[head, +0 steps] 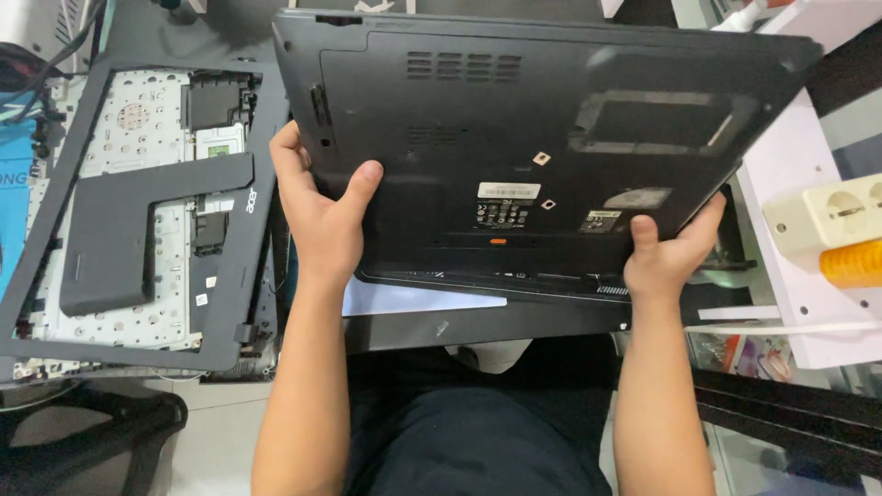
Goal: The person disassembles a laptop by removing screws, the DVD drive, and the battery to access internal components.
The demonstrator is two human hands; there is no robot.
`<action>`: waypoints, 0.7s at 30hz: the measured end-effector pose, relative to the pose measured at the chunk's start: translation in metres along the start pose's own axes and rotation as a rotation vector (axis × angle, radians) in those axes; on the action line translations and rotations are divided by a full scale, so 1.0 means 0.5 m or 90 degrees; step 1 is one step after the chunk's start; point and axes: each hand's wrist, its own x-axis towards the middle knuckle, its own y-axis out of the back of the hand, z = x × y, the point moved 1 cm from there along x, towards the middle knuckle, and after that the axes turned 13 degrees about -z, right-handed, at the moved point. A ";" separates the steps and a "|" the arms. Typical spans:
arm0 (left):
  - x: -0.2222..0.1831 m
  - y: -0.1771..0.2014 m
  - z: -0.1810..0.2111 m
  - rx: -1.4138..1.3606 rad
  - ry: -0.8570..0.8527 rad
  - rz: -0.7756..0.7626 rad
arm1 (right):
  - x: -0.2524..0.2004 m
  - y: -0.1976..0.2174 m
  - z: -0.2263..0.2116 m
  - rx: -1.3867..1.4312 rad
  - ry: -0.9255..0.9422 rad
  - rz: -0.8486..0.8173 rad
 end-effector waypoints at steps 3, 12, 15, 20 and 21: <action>-0.010 -0.002 -0.006 -0.052 -0.051 -0.015 | -0.003 -0.009 0.025 -0.009 0.034 0.029; -0.045 -0.002 -0.053 -0.083 -0.158 -0.017 | -0.022 -0.024 0.076 0.041 0.131 0.072; -0.058 -0.003 -0.076 -0.070 -0.189 -0.003 | -0.036 -0.022 0.127 0.066 0.146 0.097; -0.080 -0.006 -0.110 -0.066 -0.219 0.014 | -0.048 -0.019 0.171 0.057 0.153 0.136; -0.084 -0.007 -0.114 -0.072 -0.223 0.015 | -0.052 -0.018 0.177 0.041 0.148 0.145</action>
